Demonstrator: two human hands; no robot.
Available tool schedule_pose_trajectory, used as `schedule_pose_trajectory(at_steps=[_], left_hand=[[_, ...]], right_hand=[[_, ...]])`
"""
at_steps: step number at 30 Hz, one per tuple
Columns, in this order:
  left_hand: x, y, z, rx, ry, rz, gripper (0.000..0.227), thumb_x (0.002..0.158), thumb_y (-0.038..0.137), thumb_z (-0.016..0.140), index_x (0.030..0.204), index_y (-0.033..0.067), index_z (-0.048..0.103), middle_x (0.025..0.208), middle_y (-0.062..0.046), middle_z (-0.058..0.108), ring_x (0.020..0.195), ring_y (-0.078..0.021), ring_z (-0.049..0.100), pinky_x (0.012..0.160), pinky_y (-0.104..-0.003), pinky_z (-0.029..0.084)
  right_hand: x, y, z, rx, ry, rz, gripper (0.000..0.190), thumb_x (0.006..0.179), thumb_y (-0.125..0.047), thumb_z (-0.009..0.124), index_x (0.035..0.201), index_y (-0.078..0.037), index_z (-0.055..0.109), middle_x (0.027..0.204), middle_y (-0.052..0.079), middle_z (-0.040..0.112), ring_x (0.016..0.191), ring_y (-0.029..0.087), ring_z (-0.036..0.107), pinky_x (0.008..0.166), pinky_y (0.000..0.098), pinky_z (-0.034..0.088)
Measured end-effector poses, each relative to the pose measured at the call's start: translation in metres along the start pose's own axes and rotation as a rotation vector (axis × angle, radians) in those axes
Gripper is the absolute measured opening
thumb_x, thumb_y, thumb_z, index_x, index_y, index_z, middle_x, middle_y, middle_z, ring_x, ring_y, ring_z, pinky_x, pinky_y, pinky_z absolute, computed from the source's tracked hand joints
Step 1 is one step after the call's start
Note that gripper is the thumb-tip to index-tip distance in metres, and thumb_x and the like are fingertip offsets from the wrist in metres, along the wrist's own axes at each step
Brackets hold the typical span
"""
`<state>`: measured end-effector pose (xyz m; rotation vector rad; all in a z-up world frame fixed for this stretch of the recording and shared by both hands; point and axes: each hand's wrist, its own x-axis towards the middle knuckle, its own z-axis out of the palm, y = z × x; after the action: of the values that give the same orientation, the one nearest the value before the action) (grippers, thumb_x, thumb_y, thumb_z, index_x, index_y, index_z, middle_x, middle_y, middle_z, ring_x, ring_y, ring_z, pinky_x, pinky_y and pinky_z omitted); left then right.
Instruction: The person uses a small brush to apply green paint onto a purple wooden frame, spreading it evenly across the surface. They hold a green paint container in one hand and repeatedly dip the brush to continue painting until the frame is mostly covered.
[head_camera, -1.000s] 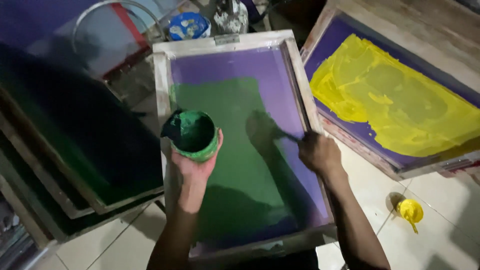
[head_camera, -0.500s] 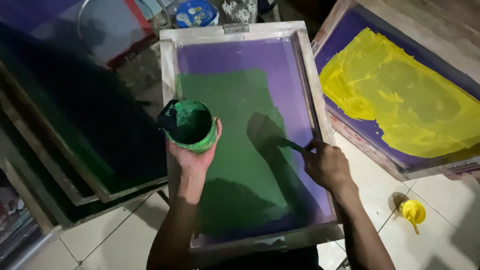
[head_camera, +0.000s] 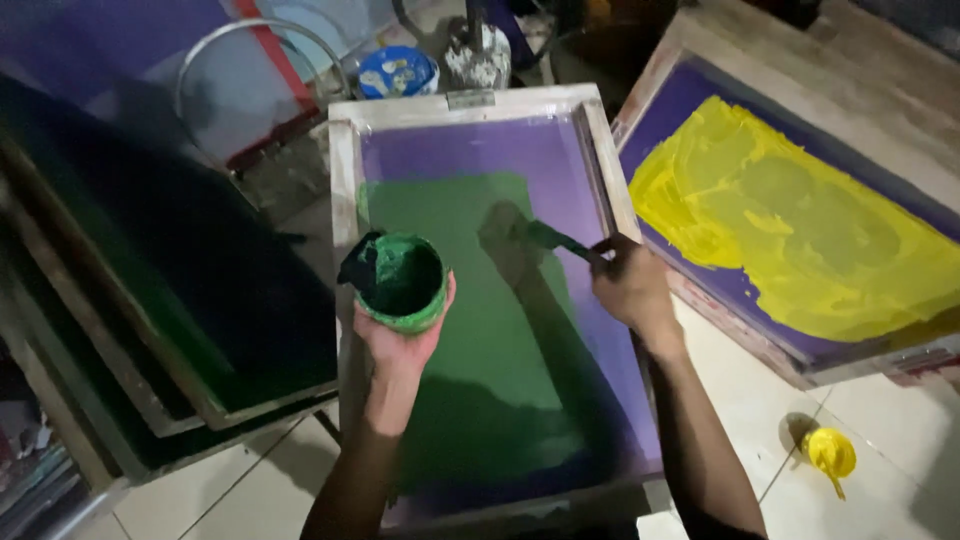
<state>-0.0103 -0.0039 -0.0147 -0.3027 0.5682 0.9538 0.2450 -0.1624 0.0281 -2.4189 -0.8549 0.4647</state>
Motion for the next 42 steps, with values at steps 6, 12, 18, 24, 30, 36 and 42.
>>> schedule_pose_trajectory(at_steps=[6,12,18,24,30,36,42], left_hand=[[-0.009,0.002,0.024,-0.051,0.092,0.013,0.056,0.089,0.06,0.056,0.11,0.0085,0.062,0.125,-0.023,0.063,0.127,-0.0516,0.055,0.109,-0.068,0.042],[-0.015,0.001,0.028,-0.075,0.131,0.016,0.057,0.096,0.058,0.046,0.118,0.0074,0.06,0.132,-0.027,0.059,0.129,-0.0536,0.053,0.109,-0.07,0.043],[-0.005,0.001,0.022,-0.036,0.09,0.047,0.059,0.086,0.062,0.056,0.117,0.0123,0.063,0.13,-0.023,0.061,0.129,-0.0499,0.055,0.109,-0.068,0.043],[-0.005,0.003,0.021,-0.058,0.08,0.022,0.063,0.087,0.065,0.054,0.12,0.0114,0.059,0.134,-0.027,0.057,0.132,-0.0532,0.051,0.11,-0.069,0.041],[-0.004,0.008,0.017,-0.054,0.051,-0.002,0.059,0.086,0.062,0.057,0.116,0.0111,0.06,0.13,-0.024,0.059,0.13,-0.0526,0.052,0.11,-0.067,0.042],[-0.014,0.008,0.027,-0.039,0.053,0.011,0.064,0.078,0.06,0.067,0.116,0.0086,0.06,0.128,-0.026,0.058,0.128,-0.0528,0.053,0.109,-0.065,0.042],[-0.003,0.016,0.019,-0.067,0.019,0.038,0.063,0.081,0.061,0.06,0.117,0.009,0.061,0.136,-0.027,0.057,0.135,-0.0529,0.049,0.113,-0.066,0.039]], right_hand=[[-0.006,0.033,0.027,0.061,0.22,-0.306,0.02,0.094,-0.008,0.062,0.114,-0.004,0.065,0.09,0.031,0.071,0.092,0.052,0.069,0.081,0.0629,0.052],[-0.006,0.08,0.068,0.018,0.163,-0.352,0.047,0.076,0.001,0.071,0.12,0.002,0.053,0.101,0.036,0.062,0.094,0.061,0.063,0.077,0.0685,0.052],[0.009,0.132,0.124,-0.235,0.092,-0.287,0.075,0.067,-0.019,0.087,0.133,-0.003,0.057,0.122,0.027,0.059,0.111,0.047,0.063,0.1,0.0516,0.049],[-0.018,0.095,0.102,0.236,0.055,-0.323,0.035,0.085,-0.016,0.064,0.119,-0.005,0.066,0.107,0.028,0.071,0.106,0.05,0.066,0.096,0.0559,0.048],[0.025,0.077,0.095,0.218,0.203,-0.295,0.023,0.095,-0.012,0.06,0.117,-0.006,0.06,0.103,0.025,0.068,0.102,0.049,0.065,0.087,0.0572,0.05],[0.078,0.125,0.13,-0.159,0.183,-0.402,0.052,0.071,-0.017,0.075,0.119,-0.016,0.056,0.104,0.009,0.068,0.104,0.034,0.065,0.092,0.0486,0.049],[0.047,0.104,0.106,0.155,0.096,-0.502,0.021,0.075,-0.022,0.077,0.089,-0.015,0.064,0.082,0.011,0.055,0.083,0.037,0.062,0.087,0.0399,0.045]])
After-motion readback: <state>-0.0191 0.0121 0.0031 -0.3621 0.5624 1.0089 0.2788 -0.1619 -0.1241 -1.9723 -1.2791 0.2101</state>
